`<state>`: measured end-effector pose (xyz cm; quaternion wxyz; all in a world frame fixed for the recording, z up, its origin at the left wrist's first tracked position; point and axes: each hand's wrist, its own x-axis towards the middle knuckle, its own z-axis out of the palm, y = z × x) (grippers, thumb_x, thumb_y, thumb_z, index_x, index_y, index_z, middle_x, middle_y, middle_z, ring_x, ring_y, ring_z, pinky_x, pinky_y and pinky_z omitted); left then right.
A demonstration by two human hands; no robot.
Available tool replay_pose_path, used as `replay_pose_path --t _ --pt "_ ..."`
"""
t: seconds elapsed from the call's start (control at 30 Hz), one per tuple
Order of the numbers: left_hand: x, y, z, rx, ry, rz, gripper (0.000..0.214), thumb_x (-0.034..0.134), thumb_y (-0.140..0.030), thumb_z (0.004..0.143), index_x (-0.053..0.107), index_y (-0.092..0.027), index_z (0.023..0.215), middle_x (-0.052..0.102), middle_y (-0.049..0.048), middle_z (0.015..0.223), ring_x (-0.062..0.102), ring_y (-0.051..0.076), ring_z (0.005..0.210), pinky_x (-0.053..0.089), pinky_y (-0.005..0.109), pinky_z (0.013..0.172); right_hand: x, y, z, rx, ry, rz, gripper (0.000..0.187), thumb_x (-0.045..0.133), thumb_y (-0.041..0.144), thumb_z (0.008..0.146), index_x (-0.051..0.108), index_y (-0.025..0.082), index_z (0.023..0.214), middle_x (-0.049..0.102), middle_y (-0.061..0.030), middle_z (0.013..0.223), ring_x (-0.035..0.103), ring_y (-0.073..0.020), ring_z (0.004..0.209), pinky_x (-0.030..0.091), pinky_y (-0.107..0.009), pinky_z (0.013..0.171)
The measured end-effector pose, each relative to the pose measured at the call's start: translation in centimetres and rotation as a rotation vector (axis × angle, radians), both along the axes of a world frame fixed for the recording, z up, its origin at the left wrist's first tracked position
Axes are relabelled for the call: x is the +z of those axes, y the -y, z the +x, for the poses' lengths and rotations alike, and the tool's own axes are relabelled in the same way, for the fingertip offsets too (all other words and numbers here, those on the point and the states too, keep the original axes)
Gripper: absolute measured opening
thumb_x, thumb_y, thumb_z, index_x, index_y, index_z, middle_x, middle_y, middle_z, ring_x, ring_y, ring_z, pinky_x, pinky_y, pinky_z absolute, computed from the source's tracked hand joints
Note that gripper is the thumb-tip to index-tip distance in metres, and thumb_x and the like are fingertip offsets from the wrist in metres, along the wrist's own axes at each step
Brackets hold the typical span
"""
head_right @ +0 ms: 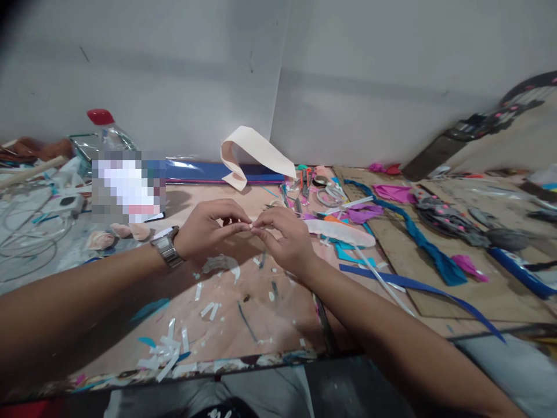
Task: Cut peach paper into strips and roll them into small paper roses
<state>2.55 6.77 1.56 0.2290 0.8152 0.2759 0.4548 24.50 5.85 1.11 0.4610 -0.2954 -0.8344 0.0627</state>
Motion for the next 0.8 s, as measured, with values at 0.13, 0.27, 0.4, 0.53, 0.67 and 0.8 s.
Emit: replay_pose_path --t 0.13,0.27,0.4,0.53,0.67,0.8 --pt "-0.13 0.28 0.29 0.008 0.012 0.016 0.017 0.071 -0.031 0.093 0.079 -0.016 0.094 0.075 0.006 0.085 0.063 0.012 0.071 0.048 0.023 0.067 -0.11 -0.11 0.06 0.005 -0.018 -0.008 0.007 0.073 0.028 0.093 0.071 0.022 0.089 0.075 -0.0051 0.086 0.07 -0.0198 0.082 0.055 -0.035 0.078" --pt "-0.13 0.56 0.54 -0.008 0.028 0.028 0.017 0.068 -0.029 0.095 0.08 -0.017 0.098 0.077 0.008 0.09 0.066 0.013 0.076 0.051 0.024 0.071 0.0 -0.22 0.15 0.008 -0.039 -0.008 0.011 0.076 0.03 0.09 0.069 0.022 0.089 0.073 -0.0048 0.085 0.069 -0.0202 0.081 0.054 -0.035 0.076" --pt "-0.12 0.46 0.47 -0.074 0.056 -0.003 0.016 0.069 -0.025 0.094 0.08 -0.018 0.103 0.078 0.0083 0.095 0.07 0.014 0.083 0.053 0.024 0.075 0.17 -0.11 0.11 0.009 -0.075 -0.014 0.015 0.079 0.029 0.087 0.066 0.022 0.089 0.071 -0.0043 0.085 0.068 -0.0194 0.081 0.052 -0.033 0.072" --pt "-0.33 0.06 0.22 -0.173 0.082 -0.117 0.015 0.073 -0.026 0.091 0.081 -0.018 0.1 0.079 0.0084 0.093 0.071 0.015 0.084 0.054 0.024 0.075 0.32 0.0 0.09 0.058 -0.076 0.007 0.018 0.082 0.029 0.085 0.066 0.021 0.085 0.069 -0.0033 0.082 0.067 -0.0184 0.078 0.052 -0.033 0.073" --pt "-0.56 -0.04 0.2 -0.177 0.086 -0.196 0.016 0.074 -0.029 0.09 0.081 -0.016 0.098 0.078 0.0089 0.089 0.07 0.015 0.08 0.053 0.024 0.072 0.42 -0.04 0.15 0.071 -0.065 0.007 0.019 0.082 0.031 0.085 0.066 0.021 0.083 0.069 -0.0031 0.08 0.066 -0.018 0.076 0.052 -0.033 0.072" --pt "-0.62 0.35 0.44 -0.165 0.118 -0.257 0.018 0.071 -0.031 0.093 0.079 -0.015 0.095 0.075 0.0075 0.087 0.068 0.013 0.075 0.053 0.023 0.069 0.47 0.02 0.16 0.052 -0.055 -0.009 0.021 0.083 0.034 0.084 0.066 0.022 0.084 0.07 -0.0031 0.08 0.067 -0.0187 0.077 0.052 -0.033 0.073"
